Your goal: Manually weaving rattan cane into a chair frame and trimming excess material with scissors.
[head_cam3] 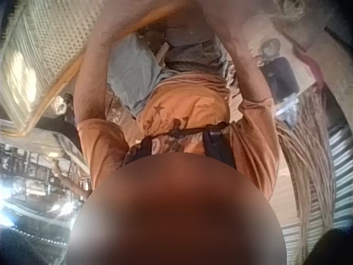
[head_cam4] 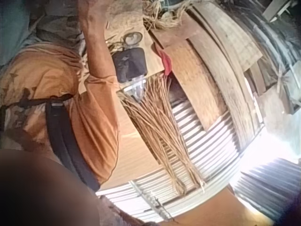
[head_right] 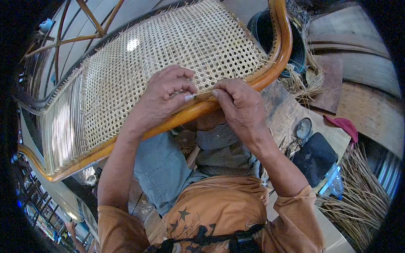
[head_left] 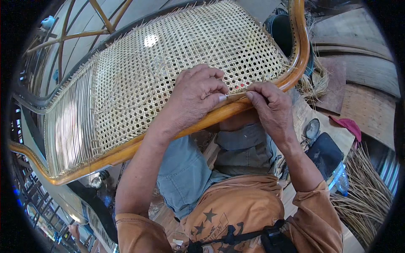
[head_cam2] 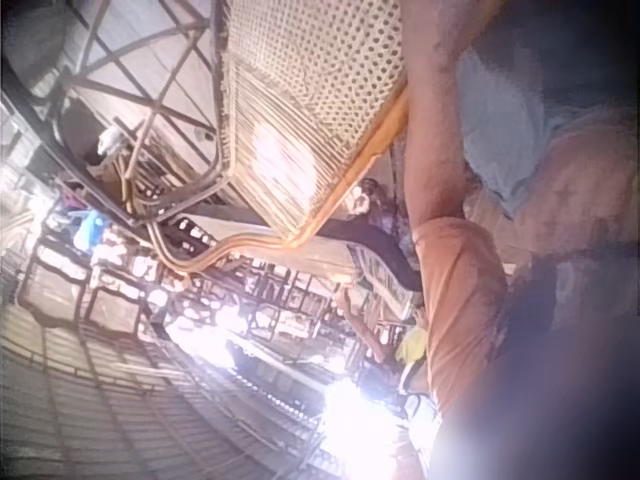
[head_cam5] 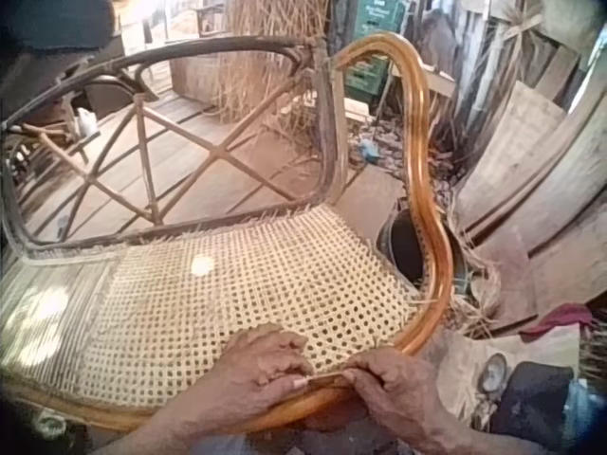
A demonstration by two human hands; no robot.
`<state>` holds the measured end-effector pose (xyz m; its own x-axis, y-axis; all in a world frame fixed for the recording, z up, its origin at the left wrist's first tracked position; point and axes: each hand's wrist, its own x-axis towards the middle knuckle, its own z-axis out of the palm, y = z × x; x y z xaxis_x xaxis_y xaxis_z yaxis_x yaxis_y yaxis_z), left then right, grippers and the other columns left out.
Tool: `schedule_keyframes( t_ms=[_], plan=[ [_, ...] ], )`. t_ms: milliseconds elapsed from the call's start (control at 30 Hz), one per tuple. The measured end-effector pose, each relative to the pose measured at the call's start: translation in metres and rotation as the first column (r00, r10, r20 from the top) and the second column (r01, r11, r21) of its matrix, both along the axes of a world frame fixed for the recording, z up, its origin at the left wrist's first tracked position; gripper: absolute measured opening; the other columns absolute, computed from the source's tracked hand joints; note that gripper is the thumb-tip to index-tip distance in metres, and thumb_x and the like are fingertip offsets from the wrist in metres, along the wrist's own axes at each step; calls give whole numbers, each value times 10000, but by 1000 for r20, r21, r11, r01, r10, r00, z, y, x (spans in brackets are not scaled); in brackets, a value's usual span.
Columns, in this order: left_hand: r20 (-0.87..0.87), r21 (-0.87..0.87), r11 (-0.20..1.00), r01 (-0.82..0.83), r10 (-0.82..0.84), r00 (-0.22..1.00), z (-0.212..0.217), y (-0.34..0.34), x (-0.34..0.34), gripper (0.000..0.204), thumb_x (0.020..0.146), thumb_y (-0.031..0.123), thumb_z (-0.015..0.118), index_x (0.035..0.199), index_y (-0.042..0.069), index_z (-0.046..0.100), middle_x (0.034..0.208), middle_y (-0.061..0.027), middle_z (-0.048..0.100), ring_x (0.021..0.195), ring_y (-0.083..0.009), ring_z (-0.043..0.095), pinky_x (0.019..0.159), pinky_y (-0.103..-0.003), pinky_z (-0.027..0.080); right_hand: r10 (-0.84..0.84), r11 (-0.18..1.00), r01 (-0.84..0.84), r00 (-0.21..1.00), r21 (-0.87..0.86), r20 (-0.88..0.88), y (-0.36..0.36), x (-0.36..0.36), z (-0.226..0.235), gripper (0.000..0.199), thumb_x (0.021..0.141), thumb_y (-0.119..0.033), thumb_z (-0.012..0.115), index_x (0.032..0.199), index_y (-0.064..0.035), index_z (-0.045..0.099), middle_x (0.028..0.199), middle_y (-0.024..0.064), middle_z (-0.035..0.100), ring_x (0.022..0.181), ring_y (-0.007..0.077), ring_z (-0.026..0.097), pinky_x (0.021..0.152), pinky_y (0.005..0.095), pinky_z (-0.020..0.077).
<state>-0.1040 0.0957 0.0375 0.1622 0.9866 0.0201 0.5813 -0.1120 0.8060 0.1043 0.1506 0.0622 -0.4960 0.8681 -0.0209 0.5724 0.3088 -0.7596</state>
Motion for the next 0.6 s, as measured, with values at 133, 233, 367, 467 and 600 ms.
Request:
schedule_keyframes(
  t_ms=[133,233,367,467,600],
  plan=[
    [39,-12,999,-52,53,998,-3,3,3,178,759,126,687,924,67,654,1161,-82,590,1171,-269,504,1026,-400,355,-12,999,13,1000,38,-22,0,-1,-1,103,856,-93,638,922,-14,644,822,135,633,775,273,639,699,332,504],
    [21,-17,998,-60,60,998,-1,6,6,179,726,87,687,896,54,641,1130,-90,597,1129,-267,528,1000,-380,382,-18,998,21,999,64,-49,1,-2,-4,97,854,-88,636,918,-15,639,831,135,634,781,275,640,704,335,505],
    [-8,9,998,-69,69,998,-2,9,12,172,713,62,665,881,41,635,1124,-99,600,1120,-268,531,994,-374,391,-26,996,31,998,84,-53,0,-2,-4,101,849,-90,635,918,-16,631,841,134,633,795,283,639,712,340,504],
    [-59,7,995,-95,95,994,2,9,14,170,713,38,645,883,34,635,1126,-99,601,1120,-269,532,993,-373,397,-6,994,10,999,113,-35,2,-2,-5,106,849,-99,635,912,-13,631,841,133,631,809,286,638,722,337,502],
    [-64,-55,994,-91,87,994,5,12,15,174,720,27,637,894,29,637,1140,-97,596,1130,-266,527,1000,-366,393,-14,997,17,999,75,-43,1,3,2,116,848,-101,632,923,-12,634,866,140,634,814,288,633,727,341,497]
  ],
)
